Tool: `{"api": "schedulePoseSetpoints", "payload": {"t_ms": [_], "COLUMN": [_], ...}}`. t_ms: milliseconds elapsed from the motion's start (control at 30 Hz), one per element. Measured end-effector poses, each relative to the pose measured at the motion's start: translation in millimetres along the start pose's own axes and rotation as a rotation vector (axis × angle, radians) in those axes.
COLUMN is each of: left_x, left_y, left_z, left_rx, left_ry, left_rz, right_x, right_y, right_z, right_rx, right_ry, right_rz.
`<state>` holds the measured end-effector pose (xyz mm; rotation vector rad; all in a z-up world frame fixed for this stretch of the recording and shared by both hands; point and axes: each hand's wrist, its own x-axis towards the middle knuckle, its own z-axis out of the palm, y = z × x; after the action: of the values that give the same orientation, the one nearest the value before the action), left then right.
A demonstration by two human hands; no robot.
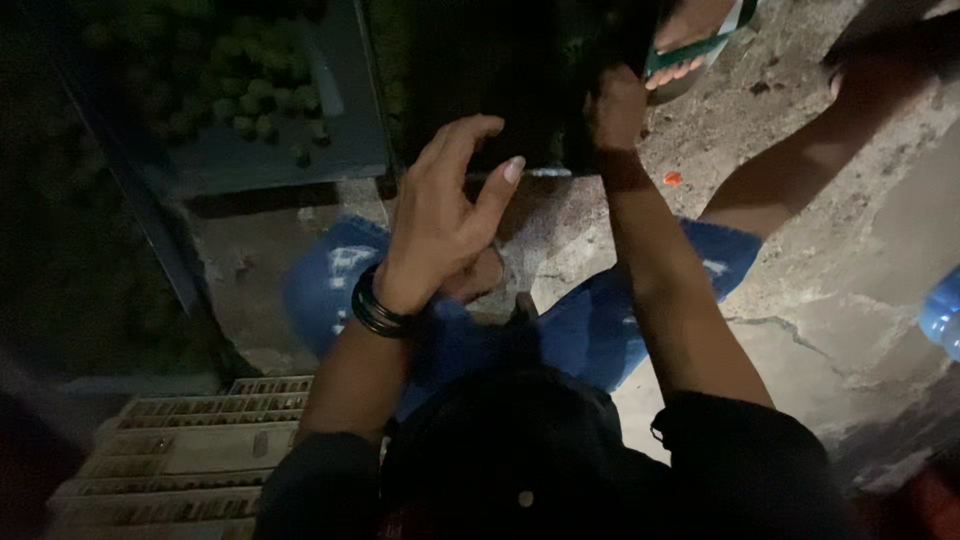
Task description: The person picks small green produce from a metal tray by hand and holds it.
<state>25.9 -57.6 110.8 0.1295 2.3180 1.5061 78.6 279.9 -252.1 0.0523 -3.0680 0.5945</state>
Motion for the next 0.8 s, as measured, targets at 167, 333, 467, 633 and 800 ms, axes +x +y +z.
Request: {"api": "schedulePoseSetpoints", "payload": {"t_ms": [167, 333, 467, 633, 800], "left_x": [3, 5, 15, 30, 59], "left_y": [-6, -13, -29, -58, -55], "left_z": [7, 21, 36, 67, 88], "left_rx": [0.017, -0.025, -0.122, -0.238, -0.525], "left_ry": [0.021, 0.069, 0.076, 0.102, -0.009], "left_rz": [-0.021, 0.006, -0.004, 0.029, -0.506], "right_x": [-1, -9, 1, 14, 30], "right_y": [7, 2, -14, -29, -109], "right_z": [30, 24, 5, -64, -175], "right_rx": [-0.068, -0.240, -0.259, 1.247, 1.641], "right_ry": [-0.022, -0.254, -0.193, -0.308, -0.264], "right_rz": [0.019, 0.035, 0.026, 0.559, 0.657]}}
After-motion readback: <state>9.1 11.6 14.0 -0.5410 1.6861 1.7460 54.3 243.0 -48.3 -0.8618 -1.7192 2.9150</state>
